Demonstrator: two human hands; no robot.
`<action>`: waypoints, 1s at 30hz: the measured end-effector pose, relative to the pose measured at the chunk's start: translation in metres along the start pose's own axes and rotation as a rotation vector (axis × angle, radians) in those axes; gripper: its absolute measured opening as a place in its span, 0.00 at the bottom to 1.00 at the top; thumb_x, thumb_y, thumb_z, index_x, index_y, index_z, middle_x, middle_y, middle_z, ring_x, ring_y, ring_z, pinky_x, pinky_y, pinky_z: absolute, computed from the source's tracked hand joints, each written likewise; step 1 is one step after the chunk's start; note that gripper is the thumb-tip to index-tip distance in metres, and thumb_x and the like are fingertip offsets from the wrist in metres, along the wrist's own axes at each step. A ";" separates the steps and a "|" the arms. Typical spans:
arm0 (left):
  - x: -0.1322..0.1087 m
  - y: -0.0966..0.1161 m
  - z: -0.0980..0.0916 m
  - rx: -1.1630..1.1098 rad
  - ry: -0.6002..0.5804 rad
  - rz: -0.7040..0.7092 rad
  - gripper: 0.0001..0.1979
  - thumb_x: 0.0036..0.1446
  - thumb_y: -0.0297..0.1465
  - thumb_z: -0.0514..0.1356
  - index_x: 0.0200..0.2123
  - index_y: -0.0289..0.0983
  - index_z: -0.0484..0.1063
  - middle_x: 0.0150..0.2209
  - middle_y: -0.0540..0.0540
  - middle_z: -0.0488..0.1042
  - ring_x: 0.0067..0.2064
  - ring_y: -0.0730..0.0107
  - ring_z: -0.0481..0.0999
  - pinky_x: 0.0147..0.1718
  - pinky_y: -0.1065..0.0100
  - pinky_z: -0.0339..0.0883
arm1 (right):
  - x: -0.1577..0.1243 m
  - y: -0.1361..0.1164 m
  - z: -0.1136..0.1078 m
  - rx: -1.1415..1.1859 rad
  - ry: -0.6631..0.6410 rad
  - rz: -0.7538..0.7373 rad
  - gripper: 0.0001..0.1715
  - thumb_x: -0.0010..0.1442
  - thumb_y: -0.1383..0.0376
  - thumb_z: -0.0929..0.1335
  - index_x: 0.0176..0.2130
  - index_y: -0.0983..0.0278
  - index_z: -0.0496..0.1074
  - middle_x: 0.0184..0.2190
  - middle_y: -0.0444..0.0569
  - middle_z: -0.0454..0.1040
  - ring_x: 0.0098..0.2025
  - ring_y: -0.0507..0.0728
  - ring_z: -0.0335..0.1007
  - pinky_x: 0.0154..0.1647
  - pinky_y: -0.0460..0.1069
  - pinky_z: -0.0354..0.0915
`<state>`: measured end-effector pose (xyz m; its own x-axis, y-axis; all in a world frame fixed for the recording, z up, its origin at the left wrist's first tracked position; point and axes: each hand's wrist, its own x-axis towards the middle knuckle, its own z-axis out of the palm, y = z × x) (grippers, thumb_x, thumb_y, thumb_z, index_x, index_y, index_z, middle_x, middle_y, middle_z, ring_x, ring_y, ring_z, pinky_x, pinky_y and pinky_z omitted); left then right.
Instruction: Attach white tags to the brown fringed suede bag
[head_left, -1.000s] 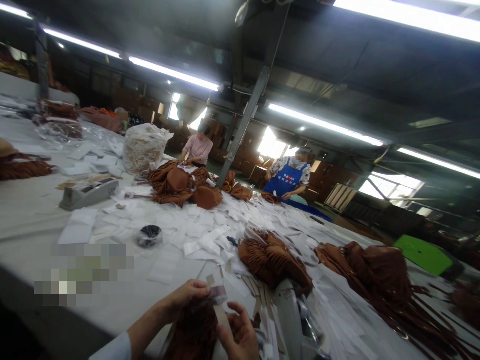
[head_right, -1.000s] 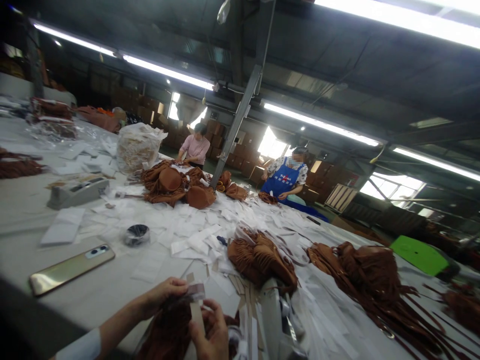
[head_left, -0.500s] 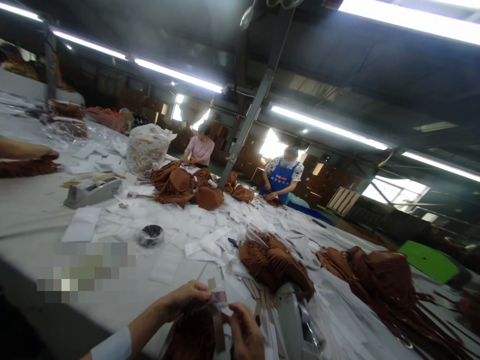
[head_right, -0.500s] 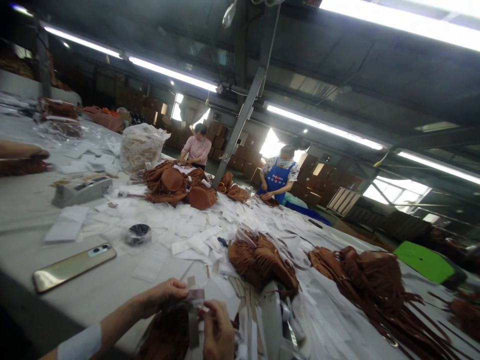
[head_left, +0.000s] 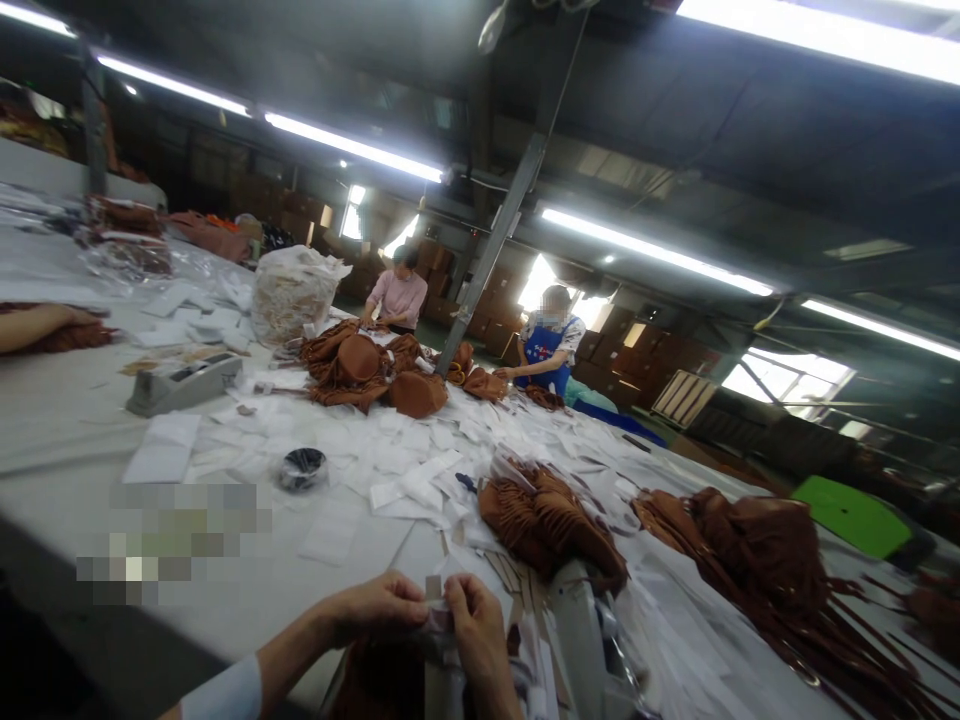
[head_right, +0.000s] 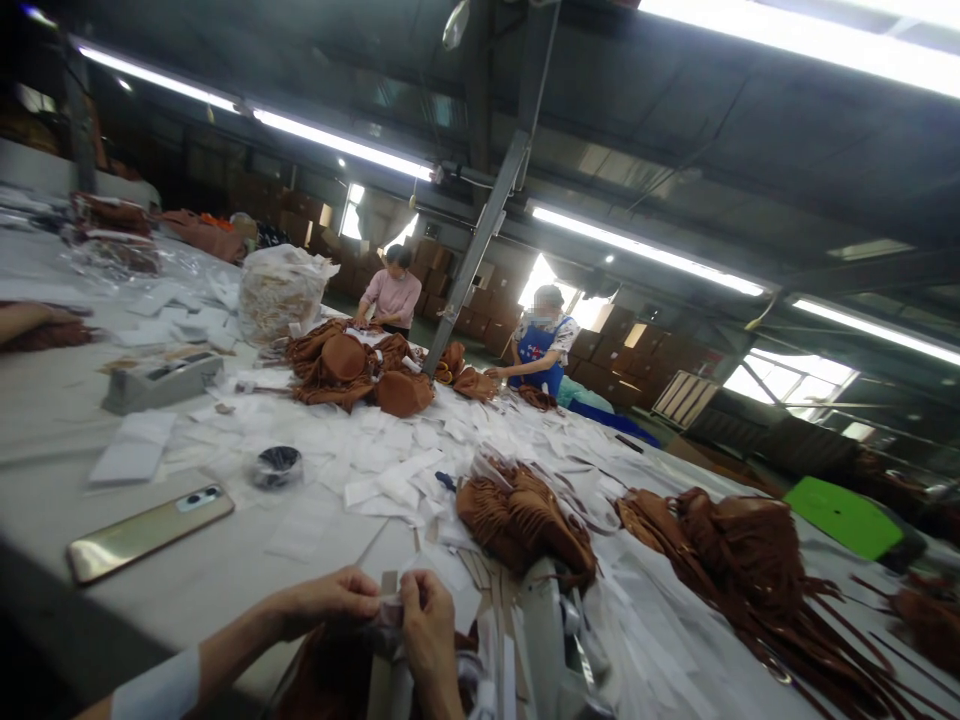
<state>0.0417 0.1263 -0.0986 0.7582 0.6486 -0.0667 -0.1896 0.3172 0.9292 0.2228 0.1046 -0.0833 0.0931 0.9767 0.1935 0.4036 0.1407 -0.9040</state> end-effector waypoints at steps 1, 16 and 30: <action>0.000 0.000 0.000 0.004 -0.003 0.001 0.22 0.44 0.44 0.70 0.23 0.32 0.68 0.19 0.54 0.60 0.21 0.80 0.53 0.21 0.72 0.41 | -0.001 -0.002 0.001 -0.006 -0.011 0.001 0.29 0.54 0.42 0.63 0.28 0.65 0.71 0.23 0.46 0.70 0.27 0.57 0.66 0.28 0.48 0.61; -0.001 0.001 -0.001 -0.043 0.043 0.004 0.22 0.41 0.44 0.70 0.23 0.32 0.69 0.19 0.54 0.60 0.21 0.79 0.54 0.22 0.72 0.42 | 0.002 -0.034 0.001 -0.218 -0.029 -0.137 0.20 0.61 0.55 0.61 0.27 0.63 0.71 0.23 0.46 0.70 0.29 0.58 0.67 0.30 0.49 0.60; -0.005 0.004 -0.010 -0.166 0.176 -0.028 0.13 0.43 0.36 0.64 0.30 0.31 0.76 0.26 0.48 0.73 0.26 0.73 0.66 0.25 0.74 0.55 | -0.045 0.008 -0.006 -0.384 0.069 -0.842 0.14 0.68 0.62 0.62 0.39 0.54 0.77 0.51 0.51 0.70 0.50 0.61 0.69 0.45 0.53 0.72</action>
<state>0.0308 0.1315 -0.0984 0.6469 0.7439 -0.1674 -0.2813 0.4369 0.8544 0.2277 0.0606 -0.0968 -0.3190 0.5635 0.7621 0.6354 0.7238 -0.2691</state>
